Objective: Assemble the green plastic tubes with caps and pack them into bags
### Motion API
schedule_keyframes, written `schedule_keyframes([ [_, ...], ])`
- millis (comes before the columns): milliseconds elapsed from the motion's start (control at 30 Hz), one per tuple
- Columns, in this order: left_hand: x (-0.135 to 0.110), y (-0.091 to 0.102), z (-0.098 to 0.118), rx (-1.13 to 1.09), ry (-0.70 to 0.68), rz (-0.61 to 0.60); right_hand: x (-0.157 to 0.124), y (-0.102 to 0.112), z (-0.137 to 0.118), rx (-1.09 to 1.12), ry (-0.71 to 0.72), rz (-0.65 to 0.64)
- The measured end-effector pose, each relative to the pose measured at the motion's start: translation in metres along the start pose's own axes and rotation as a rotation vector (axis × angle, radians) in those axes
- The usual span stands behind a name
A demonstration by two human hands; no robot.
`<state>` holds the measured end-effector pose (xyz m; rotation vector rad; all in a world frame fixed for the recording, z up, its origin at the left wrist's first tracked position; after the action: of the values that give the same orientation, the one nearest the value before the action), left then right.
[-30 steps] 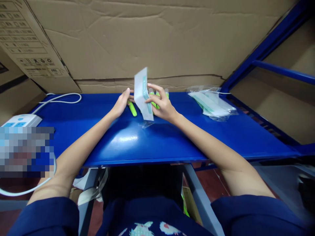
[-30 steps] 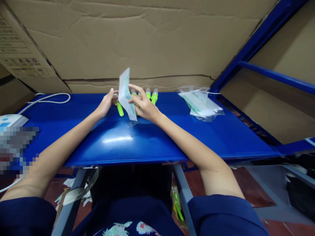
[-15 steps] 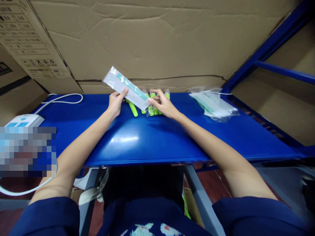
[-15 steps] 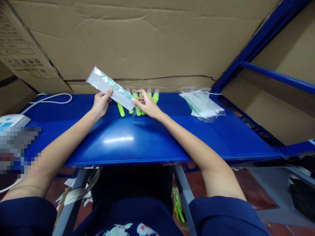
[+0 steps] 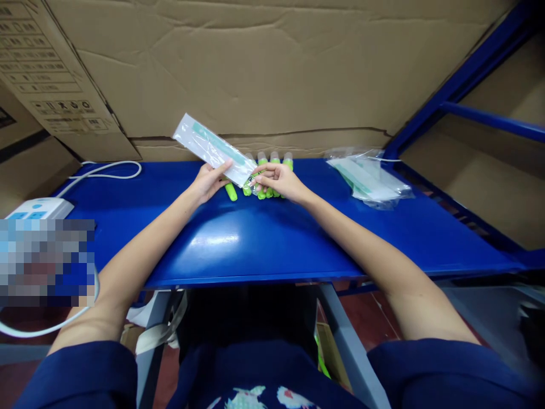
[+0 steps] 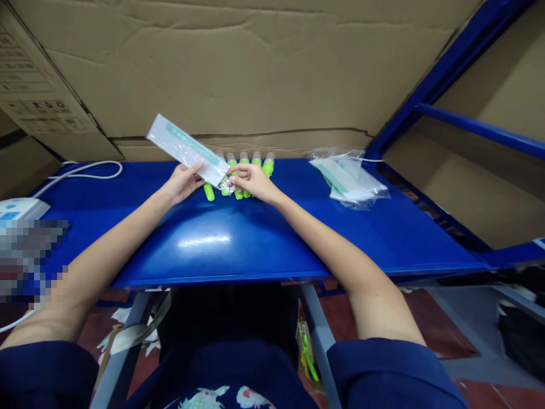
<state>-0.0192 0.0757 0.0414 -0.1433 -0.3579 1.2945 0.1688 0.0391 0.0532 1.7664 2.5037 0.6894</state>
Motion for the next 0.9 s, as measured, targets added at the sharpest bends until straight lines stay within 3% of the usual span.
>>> schedule_keyframes([
  [100, -0.004, -0.003, -0.008, -0.133, 0.039, 0.107, 0.002, -0.001, -0.001, -0.032, 0.003, -0.002],
  [200, -0.003, 0.006, -0.010, -0.216, 0.023, 0.231, 0.006, 0.021, 0.007, -0.175, -0.022, 0.144],
  [333, 0.002, 0.022, -0.007, -0.244, -0.008, 0.317, 0.005, 0.069, 0.021, -0.719, -0.001, 0.377],
  [433, 0.003, 0.027, -0.006, -0.238, -0.025, 0.338, 0.004, 0.088, 0.041, -1.069, 0.007, 0.272],
  [567, 0.002, 0.027, -0.005, -0.221, -0.047, 0.344, 0.003, 0.099, 0.063, -1.184, -0.077, 0.099],
  [900, 0.004, 0.035, -0.008, -0.191, -0.053, 0.364, -0.002, 0.102, 0.051, -1.436, -0.029, -0.082],
])
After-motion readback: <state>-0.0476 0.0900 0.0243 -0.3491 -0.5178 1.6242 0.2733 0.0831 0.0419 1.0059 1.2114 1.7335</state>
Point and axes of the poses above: each hand's wrist, its own x-axis towards the middle knuckle, its own y-axis out of the back of the hand, z = x × y, the point moved 7 cm from there along x, towards the middle knuckle, and after that the axes turned 9 degrees about -x, right-handed, at the moved point
